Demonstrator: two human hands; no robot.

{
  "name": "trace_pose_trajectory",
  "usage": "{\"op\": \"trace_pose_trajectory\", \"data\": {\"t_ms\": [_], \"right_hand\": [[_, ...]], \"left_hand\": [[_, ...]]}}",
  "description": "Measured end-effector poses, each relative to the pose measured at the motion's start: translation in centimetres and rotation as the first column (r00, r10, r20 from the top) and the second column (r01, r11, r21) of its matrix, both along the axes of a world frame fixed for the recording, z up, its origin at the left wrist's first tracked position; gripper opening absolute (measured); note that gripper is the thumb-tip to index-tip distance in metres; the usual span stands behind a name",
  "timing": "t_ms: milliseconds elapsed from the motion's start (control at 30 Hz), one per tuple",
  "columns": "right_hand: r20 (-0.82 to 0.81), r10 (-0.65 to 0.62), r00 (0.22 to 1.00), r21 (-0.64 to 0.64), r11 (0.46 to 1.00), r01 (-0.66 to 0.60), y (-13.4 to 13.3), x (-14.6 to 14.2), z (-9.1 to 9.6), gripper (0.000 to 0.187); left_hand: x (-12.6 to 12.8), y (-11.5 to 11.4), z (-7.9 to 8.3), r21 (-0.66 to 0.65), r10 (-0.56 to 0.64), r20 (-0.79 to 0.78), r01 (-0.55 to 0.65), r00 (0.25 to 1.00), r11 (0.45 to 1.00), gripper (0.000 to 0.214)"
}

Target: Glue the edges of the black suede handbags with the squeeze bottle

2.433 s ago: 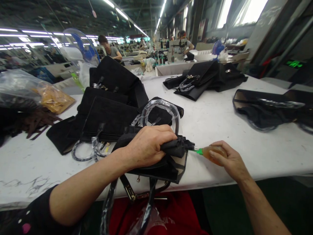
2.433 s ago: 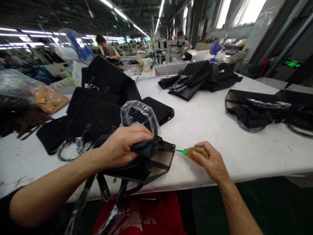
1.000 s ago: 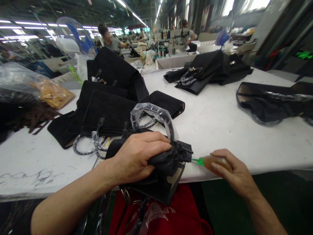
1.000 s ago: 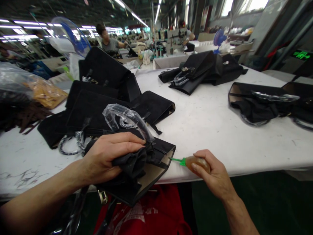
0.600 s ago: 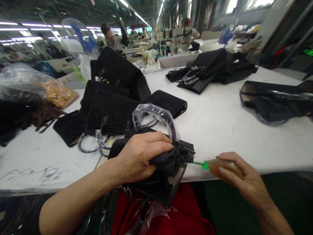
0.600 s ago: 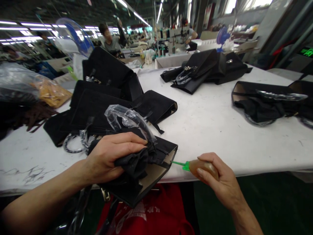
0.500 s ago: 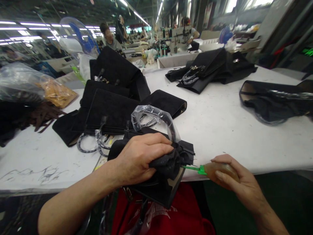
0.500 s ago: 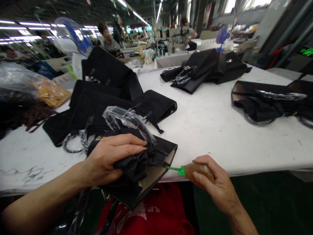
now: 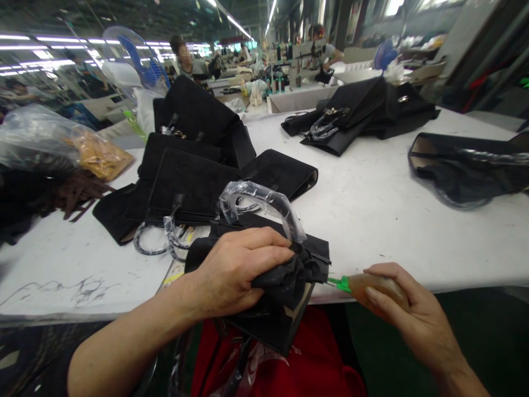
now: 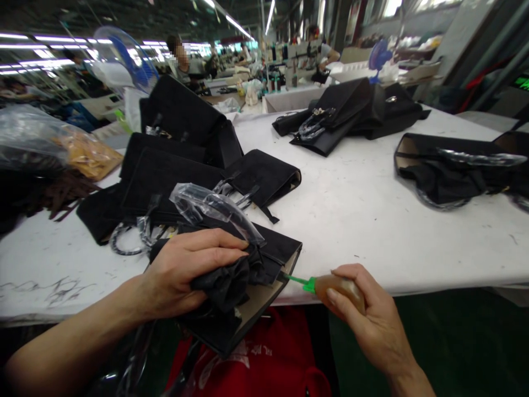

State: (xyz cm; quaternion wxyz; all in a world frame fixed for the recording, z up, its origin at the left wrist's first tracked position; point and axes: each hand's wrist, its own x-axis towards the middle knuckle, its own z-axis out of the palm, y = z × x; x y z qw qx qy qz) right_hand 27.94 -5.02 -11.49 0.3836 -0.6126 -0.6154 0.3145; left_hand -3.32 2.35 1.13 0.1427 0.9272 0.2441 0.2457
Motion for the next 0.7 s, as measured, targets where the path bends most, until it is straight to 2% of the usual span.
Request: {"op": "trace_pose_trajectory", "data": {"t_ms": [100, 200, 267, 400, 500, 633, 700], "right_hand": [[0.0, 0.074, 0.997, -0.084, 0.994, -0.074, -0.2, 0.0, 0.5, 0.025], [0.026, 0.002, 1.0, -0.079, 0.997, 0.0, -0.3, -0.1, 0.9, 0.027], [-0.029, 0.012, 1.0, -0.141, 0.99, -0.016, -0.4, 0.0, 0.8, 0.029], [-0.186, 0.043, 0.982, -0.326, 0.94, -0.103, -0.4, 0.4, 0.3, 0.035], [-0.183, -0.024, 0.983, -0.34, 0.94, -0.041, -0.3, 0.6, -0.3, 0.038], [-0.202, -0.007, 0.979, -0.338, 0.939, -0.063, -0.7, 0.8, -0.3, 0.037], [-0.16, -0.052, 0.986, -0.304, 0.953, 0.001, -1.0, 0.7, 0.0, 0.035]], "left_hand": [[0.1, -0.2, 0.1, 0.034, 0.0, 0.004, 0.0, 1.0, 0.999, 0.033], [0.1, -0.5, 0.1, 0.072, -0.004, 0.001, 0.004, 1.0, 0.997, 0.03], [0.0, -0.6, 0.1, 0.085, -0.001, 0.001, 0.0, 1.0, 0.996, 0.03], [-0.2, -0.8, -0.1, 0.085, 0.013, 0.001, -0.013, 1.0, 0.996, 0.029], [-0.3, -0.9, -0.4, 0.08, 0.024, 0.0, -0.024, 1.0, 0.997, 0.028], [-0.3, -1.0, -0.6, 0.092, 0.024, 0.024, -0.026, 0.999, 0.995, 0.028], [-0.2, -1.1, -0.5, 0.086, 0.036, 0.013, -0.037, 0.999, 0.996, 0.029]]}}
